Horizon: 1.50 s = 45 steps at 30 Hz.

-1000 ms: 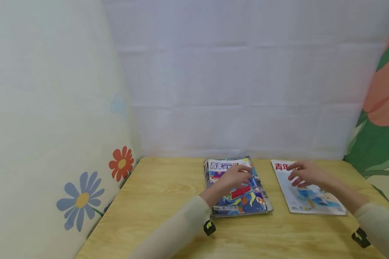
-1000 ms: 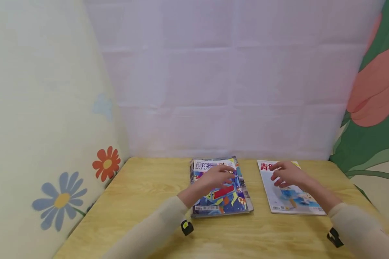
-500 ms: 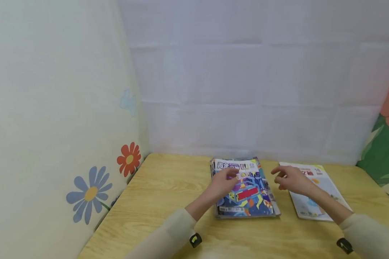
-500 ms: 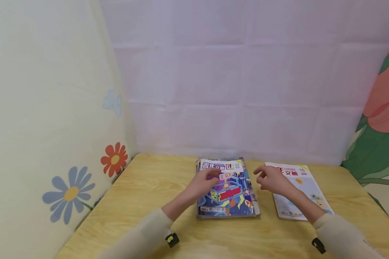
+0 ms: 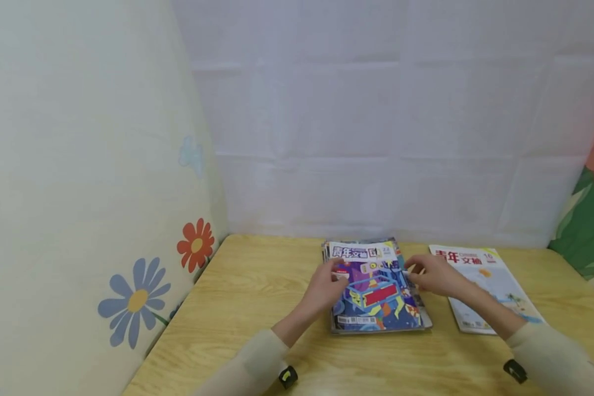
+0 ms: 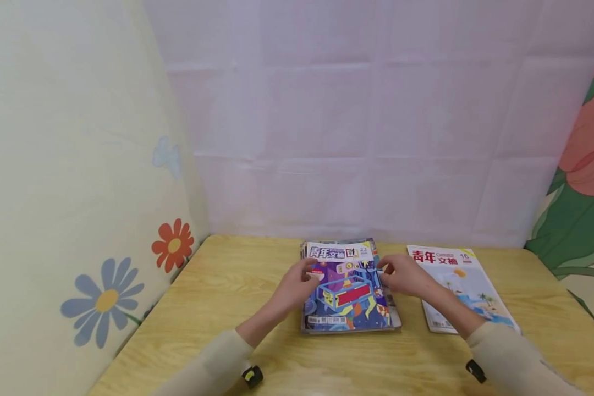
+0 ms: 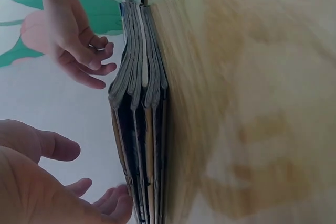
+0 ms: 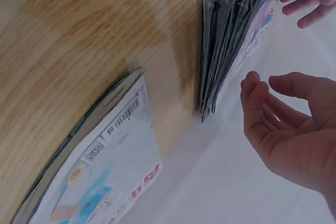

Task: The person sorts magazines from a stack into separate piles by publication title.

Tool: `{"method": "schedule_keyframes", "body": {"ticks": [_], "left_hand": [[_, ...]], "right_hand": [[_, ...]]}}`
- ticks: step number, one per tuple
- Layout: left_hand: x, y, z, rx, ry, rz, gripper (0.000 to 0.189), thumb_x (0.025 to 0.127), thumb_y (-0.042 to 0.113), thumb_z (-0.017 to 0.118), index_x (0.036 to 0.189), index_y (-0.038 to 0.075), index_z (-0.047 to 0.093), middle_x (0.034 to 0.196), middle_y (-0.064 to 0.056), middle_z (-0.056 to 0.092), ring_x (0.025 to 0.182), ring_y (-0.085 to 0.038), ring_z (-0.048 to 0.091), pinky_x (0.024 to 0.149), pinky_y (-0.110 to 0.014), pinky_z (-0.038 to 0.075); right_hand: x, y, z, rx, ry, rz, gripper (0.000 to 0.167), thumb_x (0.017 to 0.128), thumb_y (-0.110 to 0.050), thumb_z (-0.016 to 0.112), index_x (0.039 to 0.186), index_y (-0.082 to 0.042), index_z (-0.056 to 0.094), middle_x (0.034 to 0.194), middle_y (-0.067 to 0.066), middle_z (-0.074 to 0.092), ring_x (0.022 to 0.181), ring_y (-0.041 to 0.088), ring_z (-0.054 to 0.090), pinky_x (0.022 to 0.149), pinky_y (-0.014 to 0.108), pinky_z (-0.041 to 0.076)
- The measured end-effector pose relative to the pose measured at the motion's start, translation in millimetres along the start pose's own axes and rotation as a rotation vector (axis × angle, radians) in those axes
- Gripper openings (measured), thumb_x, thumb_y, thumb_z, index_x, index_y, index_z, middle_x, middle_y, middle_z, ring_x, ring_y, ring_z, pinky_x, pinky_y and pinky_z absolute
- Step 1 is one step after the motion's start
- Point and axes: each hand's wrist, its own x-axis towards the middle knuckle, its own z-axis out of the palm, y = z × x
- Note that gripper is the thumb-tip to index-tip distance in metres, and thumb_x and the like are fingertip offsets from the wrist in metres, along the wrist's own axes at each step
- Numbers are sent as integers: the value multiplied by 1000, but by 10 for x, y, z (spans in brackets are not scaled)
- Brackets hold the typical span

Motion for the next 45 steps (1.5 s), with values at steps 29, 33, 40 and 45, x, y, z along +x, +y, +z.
{"method": "schedule_keyframes", "body": {"ticks": [29, 33, 40, 45], "left_hand": [[103, -11, -151, -121, -59, -171, 48, 95, 14, 61, 142, 6, 56, 137, -25, 50, 115, -35, 55, 90, -48, 53], [124, -6, -176, -150, -70, -198, 47, 95, 14, 62, 141, 6, 56, 137, -25, 51, 115, -35, 57, 92, -48, 53], [150, -72, -222, -327, -96, -247, 49, 95, 8, 58, 143, -1, 52, 121, -21, 61, 91, -22, 59, 78, -35, 56], [191, -85, -307, -467, -94, -236, 50, 95, 3, 55, 143, -9, 48, 114, -27, 62, 95, -26, 59, 81, -36, 58]], "right_hand": [[64, 50, 165, 303, -147, 340, 55, 102, -16, 61, 142, 19, 43, 77, 12, 53, 69, 20, 52, 65, 36, 59], [24, 80, 163, 341, -123, 331, 55, 101, -17, 64, 140, 18, 46, 94, 15, 61, 83, 23, 59, 70, 39, 61], [-80, 227, 195, 471, -86, 273, 56, 100, -13, 64, 142, 18, 44, 124, 24, 62, 89, 27, 68, 72, 42, 61], [-62, 244, 157, 506, -73, 252, 55, 99, -13, 64, 143, 15, 47, 129, 27, 60, 97, 28, 69, 75, 42, 61]]}}
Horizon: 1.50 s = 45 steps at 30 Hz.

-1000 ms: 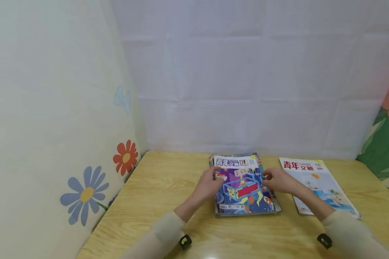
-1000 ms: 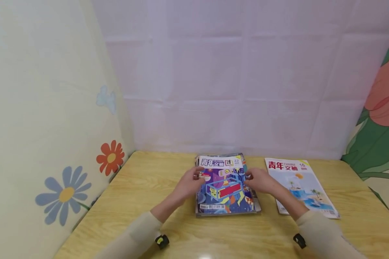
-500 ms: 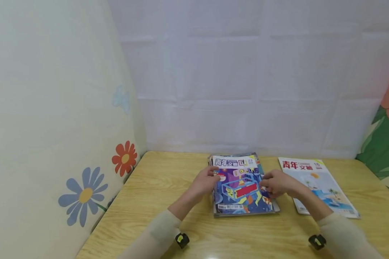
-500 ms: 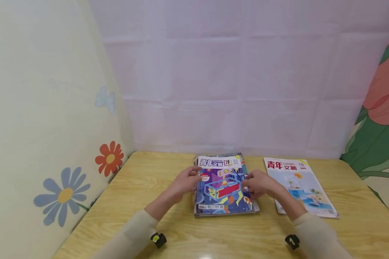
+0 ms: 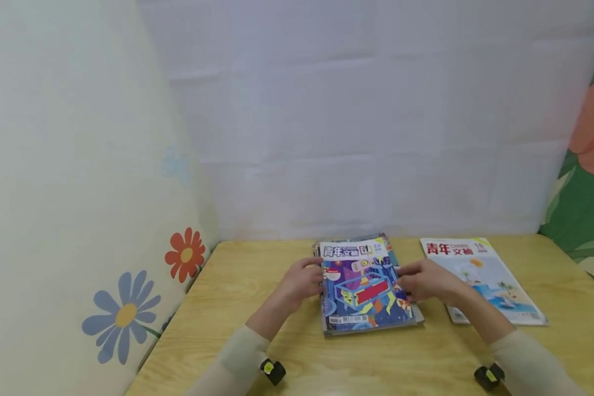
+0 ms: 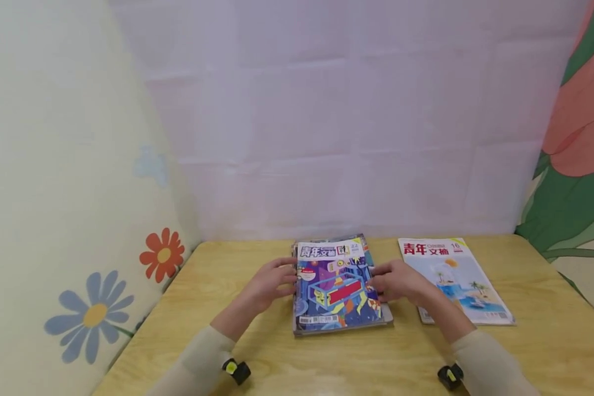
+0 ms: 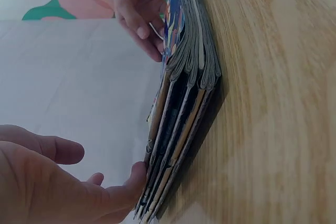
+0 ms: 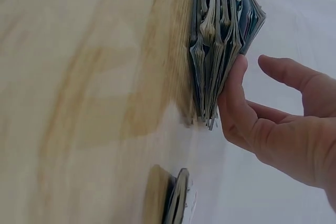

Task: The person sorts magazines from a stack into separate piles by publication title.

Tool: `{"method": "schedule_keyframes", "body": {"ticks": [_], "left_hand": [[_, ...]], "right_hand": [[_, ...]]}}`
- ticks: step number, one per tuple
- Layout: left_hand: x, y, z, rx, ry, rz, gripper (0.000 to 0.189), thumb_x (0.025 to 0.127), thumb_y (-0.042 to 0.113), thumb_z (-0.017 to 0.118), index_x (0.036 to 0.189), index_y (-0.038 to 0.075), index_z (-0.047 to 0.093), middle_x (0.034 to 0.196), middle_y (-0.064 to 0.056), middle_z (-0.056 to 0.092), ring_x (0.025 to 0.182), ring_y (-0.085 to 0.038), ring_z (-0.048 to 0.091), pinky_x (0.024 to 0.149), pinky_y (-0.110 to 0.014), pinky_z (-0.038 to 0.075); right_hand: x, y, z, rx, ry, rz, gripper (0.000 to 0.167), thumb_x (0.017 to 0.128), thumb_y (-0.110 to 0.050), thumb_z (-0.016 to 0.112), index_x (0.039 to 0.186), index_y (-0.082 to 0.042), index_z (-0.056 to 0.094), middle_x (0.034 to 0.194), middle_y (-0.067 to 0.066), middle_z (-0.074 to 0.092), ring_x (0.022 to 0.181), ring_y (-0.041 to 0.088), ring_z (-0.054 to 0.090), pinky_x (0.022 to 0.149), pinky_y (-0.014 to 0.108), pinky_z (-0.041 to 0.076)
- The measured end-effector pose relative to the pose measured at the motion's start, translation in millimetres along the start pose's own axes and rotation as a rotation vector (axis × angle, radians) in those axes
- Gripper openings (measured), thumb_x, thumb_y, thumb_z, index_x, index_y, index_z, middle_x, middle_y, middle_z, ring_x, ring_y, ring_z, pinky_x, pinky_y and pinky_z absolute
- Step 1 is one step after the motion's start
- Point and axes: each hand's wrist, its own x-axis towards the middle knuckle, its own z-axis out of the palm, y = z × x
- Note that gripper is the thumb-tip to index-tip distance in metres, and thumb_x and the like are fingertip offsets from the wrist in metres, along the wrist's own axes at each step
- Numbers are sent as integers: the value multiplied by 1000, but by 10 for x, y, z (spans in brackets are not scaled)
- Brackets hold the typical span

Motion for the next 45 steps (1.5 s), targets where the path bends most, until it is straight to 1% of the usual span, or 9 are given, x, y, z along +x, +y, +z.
{"method": "schedule_keyframes", "body": {"ticks": [6, 11, 17, 21, 28, 33, 36, 40, 45], "left_hand": [[21, 33, -47, -31, -6, -10, 47, 97, 3, 51, 141, -13, 48, 131, -34, 54, 118, -41, 55, 98, -49, 52], [43, 18, -96, -122, -40, -78, 47, 103, 6, 48, 145, -15, 41, 138, -36, 49, 128, -46, 50, 99, -49, 51], [106, -13, -175, -255, -109, -175, 40, 102, 2, 48, 137, -18, 45, 131, -35, 54, 123, -41, 56, 97, -46, 53], [133, -30, -157, -194, -169, -187, 41, 102, 4, 51, 140, -13, 47, 127, -27, 59, 114, -33, 61, 95, -43, 54], [77, -87, -95, 50, -274, -108, 77, 93, -1, 65, 159, 3, 26, 116, -28, 63, 96, -38, 69, 80, -48, 60], [-29, -33, -12, 158, -256, -41, 82, 91, -7, 65, 160, 6, 23, 119, -28, 57, 91, -36, 69, 74, -48, 61], [-71, -8, 20, 172, -222, -2, 79, 91, -11, 63, 159, 5, 25, 119, -28, 59, 94, -37, 69, 72, -48, 61], [-125, 52, 40, 140, -216, 56, 78, 90, -14, 59, 158, 6, 25, 118, -27, 63, 95, -38, 69, 68, -48, 61], [-182, 200, 53, 87, -215, 122, 77, 91, -14, 58, 157, 11, 27, 119, -24, 63, 90, -32, 69, 61, -41, 60]], "right_hand": [[0, -81, -7, 4, -10, 1, 56, 96, -8, 66, 142, 16, 46, 129, 28, 60, 98, 29, 69, 78, 42, 61], [-13, -47, -10, 64, -1, 6, 53, 94, -1, 62, 141, 17, 46, 126, 27, 61, 95, 29, 69, 77, 42, 61], [-9, -12, -67, 254, -34, 31, 45, 103, -4, 53, 141, 18, 45, 118, 25, 65, 95, 31, 69, 82, 44, 60], [0, -2, -100, 328, -64, 67, 49, 101, -3, 54, 143, 18, 41, 116, 25, 67, 95, 34, 69, 84, 45, 59], [-1, 0, -91, 317, -68, 111, 52, 100, -4, 58, 144, 17, 41, 112, 24, 68, 95, 34, 70, 82, 44, 59], [4, 11, -80, 273, -92, 72, 51, 100, -5, 58, 143, 18, 41, 111, 23, 68, 93, 32, 69, 82, 44, 60], [9, 22, -55, 234, -76, 43, 50, 100, -6, 59, 141, 19, 43, 107, 22, 68, 89, 29, 69, 80, 43, 60], [7, 25, -21, 164, -25, 12, 47, 99, -6, 60, 137, 17, 47, 104, 20, 67, 86, 26, 68, 79, 42, 60], [-19, 9, -33, 87, 28, -35, 50, 101, -15, 61, 140, 11, 46, 113, 20, 66, 96, 29, 68, 86, 44, 58]]}}
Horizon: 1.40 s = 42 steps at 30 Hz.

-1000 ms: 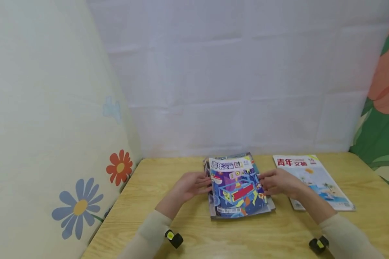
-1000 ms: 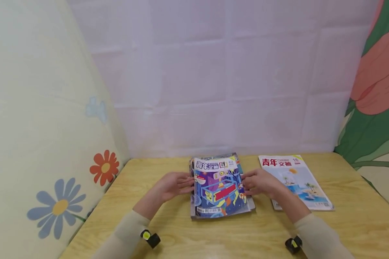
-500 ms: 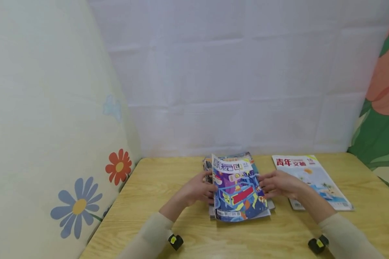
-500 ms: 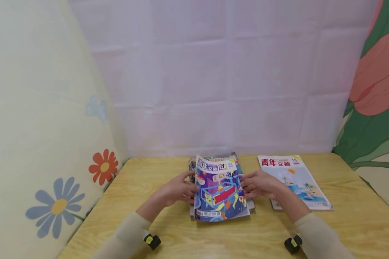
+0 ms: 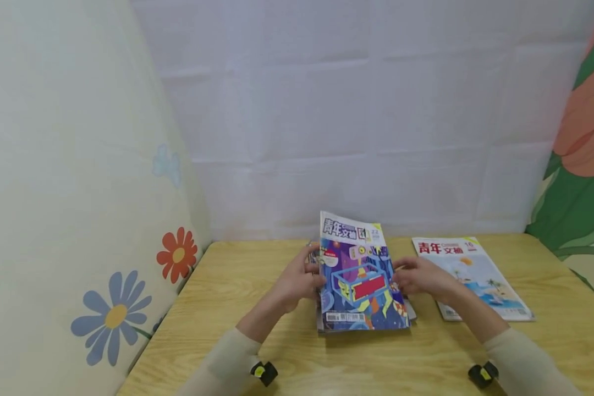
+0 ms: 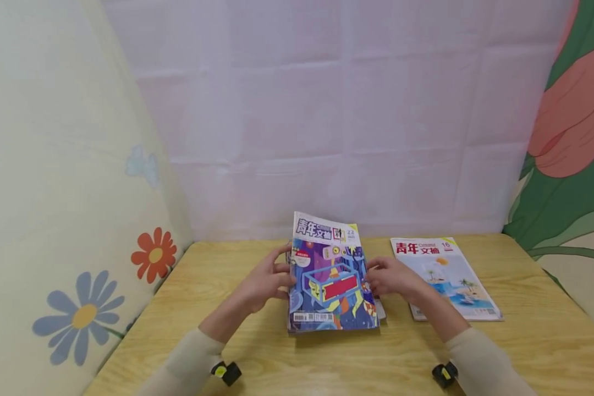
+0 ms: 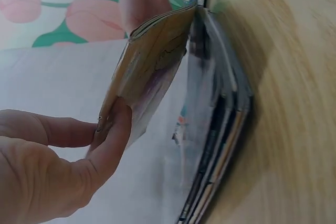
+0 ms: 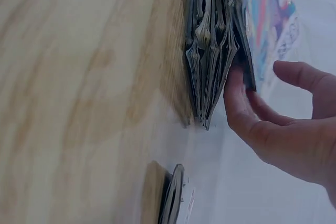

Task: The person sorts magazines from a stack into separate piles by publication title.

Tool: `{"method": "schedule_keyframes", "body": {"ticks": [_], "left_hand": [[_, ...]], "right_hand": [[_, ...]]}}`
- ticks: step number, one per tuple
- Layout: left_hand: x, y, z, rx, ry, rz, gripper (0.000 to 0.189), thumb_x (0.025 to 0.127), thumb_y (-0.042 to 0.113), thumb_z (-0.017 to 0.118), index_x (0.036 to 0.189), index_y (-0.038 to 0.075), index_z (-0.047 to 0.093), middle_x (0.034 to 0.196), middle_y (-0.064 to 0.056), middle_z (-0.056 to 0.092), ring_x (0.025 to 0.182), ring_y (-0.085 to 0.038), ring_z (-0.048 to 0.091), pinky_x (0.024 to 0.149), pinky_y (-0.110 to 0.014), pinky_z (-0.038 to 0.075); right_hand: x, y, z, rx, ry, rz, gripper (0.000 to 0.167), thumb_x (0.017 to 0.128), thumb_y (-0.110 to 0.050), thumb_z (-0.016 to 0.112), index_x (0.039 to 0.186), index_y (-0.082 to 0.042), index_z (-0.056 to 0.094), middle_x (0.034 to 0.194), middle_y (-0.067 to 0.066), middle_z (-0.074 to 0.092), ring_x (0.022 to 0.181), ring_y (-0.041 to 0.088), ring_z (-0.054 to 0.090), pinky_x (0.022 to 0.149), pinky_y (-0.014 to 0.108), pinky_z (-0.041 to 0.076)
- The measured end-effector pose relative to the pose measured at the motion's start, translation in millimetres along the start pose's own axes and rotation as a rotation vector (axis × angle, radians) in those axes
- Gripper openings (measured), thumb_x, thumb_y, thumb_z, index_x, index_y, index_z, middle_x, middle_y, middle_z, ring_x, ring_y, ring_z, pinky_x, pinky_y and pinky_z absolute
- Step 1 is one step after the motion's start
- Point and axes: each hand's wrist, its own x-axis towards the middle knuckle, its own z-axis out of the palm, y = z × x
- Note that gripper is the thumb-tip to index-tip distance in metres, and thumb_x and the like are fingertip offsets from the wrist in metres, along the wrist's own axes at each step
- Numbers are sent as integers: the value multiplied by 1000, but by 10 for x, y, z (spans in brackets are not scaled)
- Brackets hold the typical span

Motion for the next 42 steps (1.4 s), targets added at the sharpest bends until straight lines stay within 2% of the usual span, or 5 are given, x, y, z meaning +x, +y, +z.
{"method": "schedule_keyframes", "body": {"ticks": [7, 16, 25, 35, 42], "left_hand": [[-31, 186, -44, -58, 42, 36, 77, 92, -12, 59, 156, 17, 29, 121, -23, 62, 88, -29, 68, 63, -39, 59], [54, 144, -82, -145, 69, 15, 79, 93, -12, 61, 157, 19, 27, 123, -23, 62, 92, -32, 68, 65, -39, 59], [181, 85, -63, -139, 57, 18, 80, 90, -14, 61, 156, 15, 27, 124, -24, 62, 87, -32, 68, 61, -40, 59], [468, -39, 45, -131, 1, -15, 78, 90, -8, 63, 156, 16, 29, 125, -21, 62, 87, -29, 68, 66, -40, 60], [623, -107, 258, -121, -11, -69, 78, 89, -9, 62, 155, 14, 28, 127, -19, 63, 88, -27, 67, 71, -44, 59]], "right_hand": [[-2, -47, -9, 87, -52, -77, 69, 100, -27, 68, 155, -11, 31, 144, 27, 45, 114, 36, 62, 94, 49, 54], [-47, -60, -30, 353, -160, -83, 88, 100, -2, 54, 164, -35, 5, 142, 22, 51, 88, 19, 61, 71, 31, 55], [-75, -114, -72, 480, -257, -110, 99, 92, 15, 41, 163, -36, -6, 159, 31, 26, 119, 37, 59, 95, 45, 54], [-158, -60, -286, 491, -264, -93, 101, 92, 19, 41, 164, -35, -6, 161, 32, 17, 125, 42, 55, 96, 48, 52], [-207, 105, -434, 531, -232, -53, 100, 92, 20, 41, 164, -33, -4, 164, 29, 11, 126, 37, 55, 99, 48, 51]]}}
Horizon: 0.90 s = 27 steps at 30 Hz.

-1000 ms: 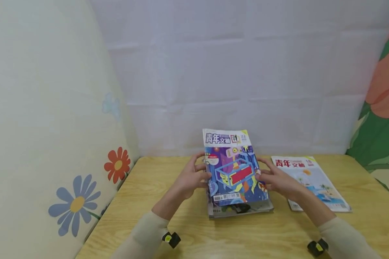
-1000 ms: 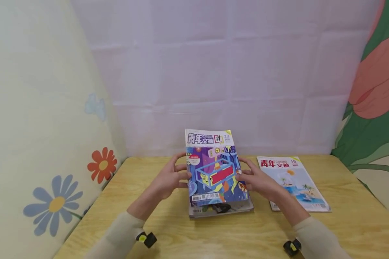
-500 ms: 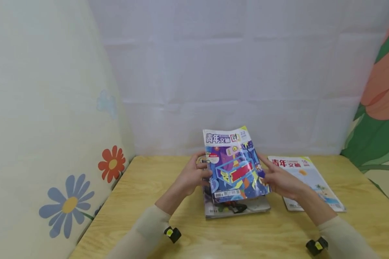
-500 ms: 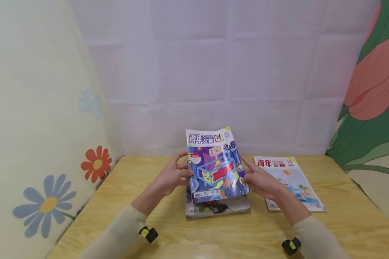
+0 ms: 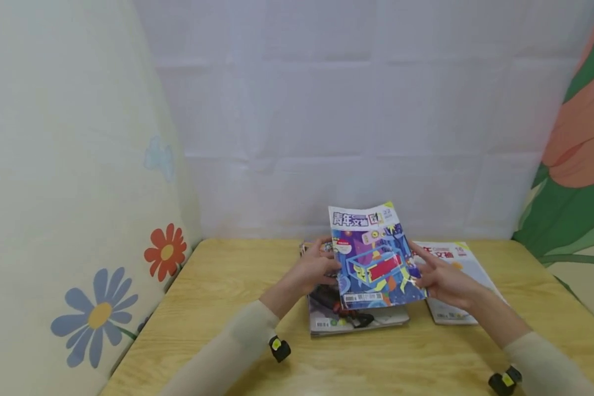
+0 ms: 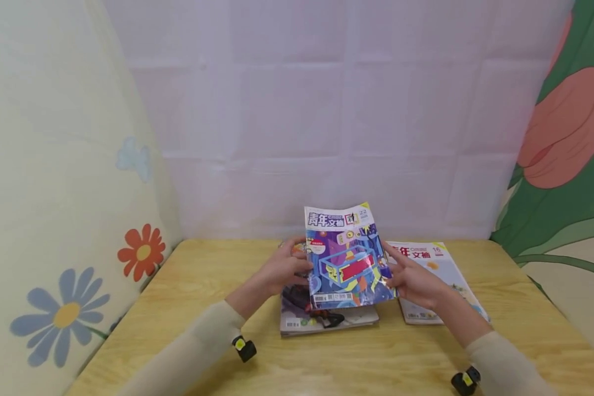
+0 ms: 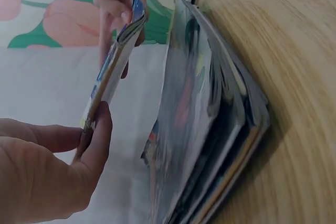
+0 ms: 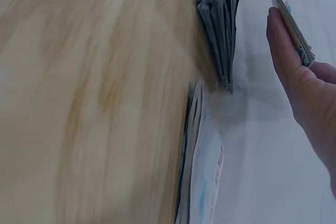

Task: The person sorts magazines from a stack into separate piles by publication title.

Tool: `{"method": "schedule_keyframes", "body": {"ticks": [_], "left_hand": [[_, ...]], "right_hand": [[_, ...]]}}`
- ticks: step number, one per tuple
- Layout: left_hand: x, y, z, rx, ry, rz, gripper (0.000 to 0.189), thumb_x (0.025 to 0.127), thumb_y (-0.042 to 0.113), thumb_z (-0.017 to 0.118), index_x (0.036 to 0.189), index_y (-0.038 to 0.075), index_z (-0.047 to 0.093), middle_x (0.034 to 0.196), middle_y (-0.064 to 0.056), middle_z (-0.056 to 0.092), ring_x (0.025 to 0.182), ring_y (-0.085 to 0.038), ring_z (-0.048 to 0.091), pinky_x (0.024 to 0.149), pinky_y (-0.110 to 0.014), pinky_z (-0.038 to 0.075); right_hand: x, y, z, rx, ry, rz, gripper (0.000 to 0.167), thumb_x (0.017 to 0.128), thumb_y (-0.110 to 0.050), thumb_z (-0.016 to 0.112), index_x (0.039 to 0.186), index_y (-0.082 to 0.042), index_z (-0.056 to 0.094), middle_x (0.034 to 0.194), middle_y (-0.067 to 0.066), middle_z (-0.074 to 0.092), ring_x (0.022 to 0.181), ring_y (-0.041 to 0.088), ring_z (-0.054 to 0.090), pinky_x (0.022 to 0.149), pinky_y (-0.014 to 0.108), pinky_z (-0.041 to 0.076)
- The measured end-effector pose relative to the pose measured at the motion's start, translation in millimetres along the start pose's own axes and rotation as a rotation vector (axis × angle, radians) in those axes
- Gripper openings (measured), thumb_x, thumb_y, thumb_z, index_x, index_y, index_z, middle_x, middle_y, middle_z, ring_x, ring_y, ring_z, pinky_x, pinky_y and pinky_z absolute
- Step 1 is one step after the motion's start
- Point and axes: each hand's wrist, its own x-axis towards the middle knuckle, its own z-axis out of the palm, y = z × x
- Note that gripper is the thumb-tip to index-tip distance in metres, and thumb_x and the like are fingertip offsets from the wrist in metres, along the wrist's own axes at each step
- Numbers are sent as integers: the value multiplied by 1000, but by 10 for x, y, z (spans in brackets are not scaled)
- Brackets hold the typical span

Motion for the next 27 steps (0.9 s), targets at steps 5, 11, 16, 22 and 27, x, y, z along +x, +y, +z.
{"method": "schedule_keyframes", "body": {"ticks": [5, 11, 16, 22, 27], "left_hand": [[113, -52, 178, 5, 12, -45, 77, 87, -13, 59, 154, 13, 31, 124, -18, 64, 85, -28, 68, 71, -49, 60], [300, -126, 428, -79, 26, -115, 81, 85, -16, 60, 156, 13, 32, 109, -20, 65, 89, -34, 69, 74, -50, 61], [454, -135, 622, -125, 1, -179, 81, 87, -16, 60, 156, 16, 33, 105, -22, 66, 97, -40, 69, 79, -53, 59], [596, -185, 788, -206, -60, -258, 86, 85, -20, 55, 159, 16, 31, 106, -25, 64, 108, -46, 64, 89, -59, 54], [613, -233, 903, -270, -92, -286, 91, 84, -23, 50, 163, 15, 24, 112, -30, 61, 117, -50, 57, 97, -60, 49]], "right_hand": [[-72, 18, -162, 6, 31, 34, 100, 92, 19, 42, 164, -33, -2, 164, 28, 12, 126, 36, 55, 99, 45, 51], [-179, 0, -373, -52, 127, 60, 99, 91, 17, 45, 164, -31, -2, 165, 28, 8, 122, 31, 57, 101, 43, 50], [-239, 2, -552, -118, 196, 57, 98, 89, 17, 44, 165, -25, -2, 163, 31, 9, 115, 25, 59, 95, 37, 53], [-346, 7, -679, -150, 213, 80, 101, 85, 18, 44, 163, -19, -9, 162, 34, 4, 115, 23, 58, 94, 38, 52], [-405, -10, -745, -189, 260, 121, 103, 82, 17, 46, 163, -16, -8, 162, 33, 8, 113, 24, 56, 91, 37, 53]]}}
